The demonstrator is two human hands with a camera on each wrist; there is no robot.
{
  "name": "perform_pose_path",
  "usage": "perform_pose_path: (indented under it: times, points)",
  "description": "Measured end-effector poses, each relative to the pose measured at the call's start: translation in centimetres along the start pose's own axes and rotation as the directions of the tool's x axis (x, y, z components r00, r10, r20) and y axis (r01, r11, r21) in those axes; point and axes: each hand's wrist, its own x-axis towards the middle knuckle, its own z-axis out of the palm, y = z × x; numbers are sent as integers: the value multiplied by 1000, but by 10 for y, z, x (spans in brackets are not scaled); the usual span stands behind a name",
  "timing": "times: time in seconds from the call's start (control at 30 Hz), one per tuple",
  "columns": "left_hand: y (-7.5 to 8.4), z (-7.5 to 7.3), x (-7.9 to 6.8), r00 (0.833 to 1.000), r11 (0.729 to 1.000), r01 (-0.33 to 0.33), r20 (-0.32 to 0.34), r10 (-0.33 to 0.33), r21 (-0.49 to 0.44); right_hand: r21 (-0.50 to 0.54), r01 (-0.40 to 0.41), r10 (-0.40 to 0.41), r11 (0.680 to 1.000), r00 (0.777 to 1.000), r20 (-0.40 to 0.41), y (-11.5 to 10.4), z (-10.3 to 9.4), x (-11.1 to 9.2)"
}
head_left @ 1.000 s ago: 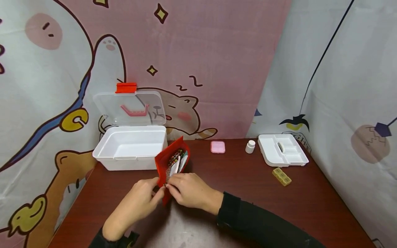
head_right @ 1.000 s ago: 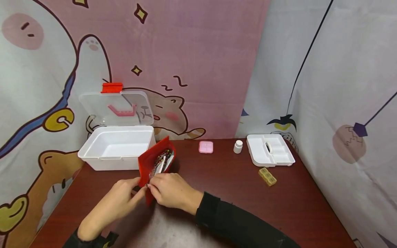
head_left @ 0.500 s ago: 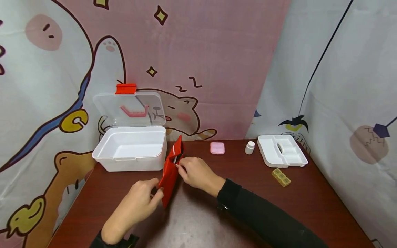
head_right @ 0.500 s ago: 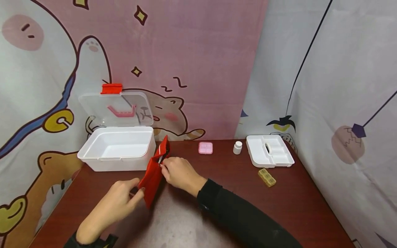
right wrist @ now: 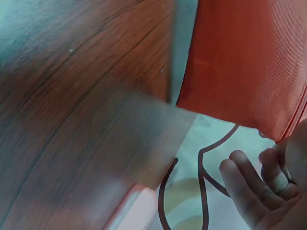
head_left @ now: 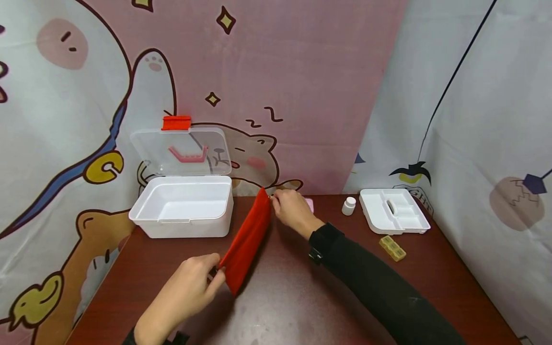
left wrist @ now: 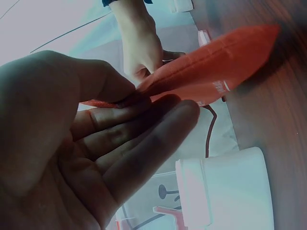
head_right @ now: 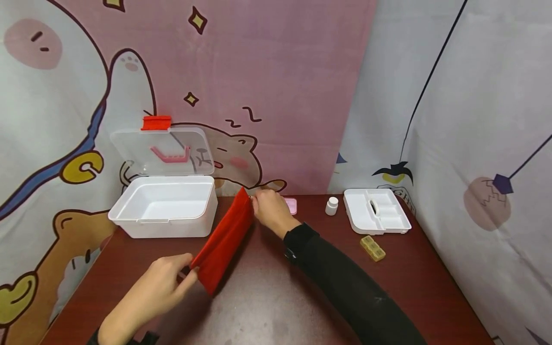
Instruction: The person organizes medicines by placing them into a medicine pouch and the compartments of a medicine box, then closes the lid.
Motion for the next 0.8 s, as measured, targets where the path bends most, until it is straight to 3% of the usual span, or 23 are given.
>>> perform_pose_path:
  times: [0.13,0.3,0.47,0.63,0.8]
  points:
    - [0,-1,2,1000,1000,-15,8,14,13,40,-57,57,998,998,-8,-2,1,6]
    - [-1,2,2,999,1000,16,47,-17,11,165,-148,147,975,989,21,-2,10,7]
    - [-3,4,1,998,998,50,43,-52,40,355,-238,205,904,970,128,1,21,3]
    - [-6,7,4,997,991,60,37,-65,119,495,-282,154,822,947,283,8,35,2]
    - [-12,19,9,977,976,169,108,-184,138,598,-353,109,720,908,404,17,43,-2]
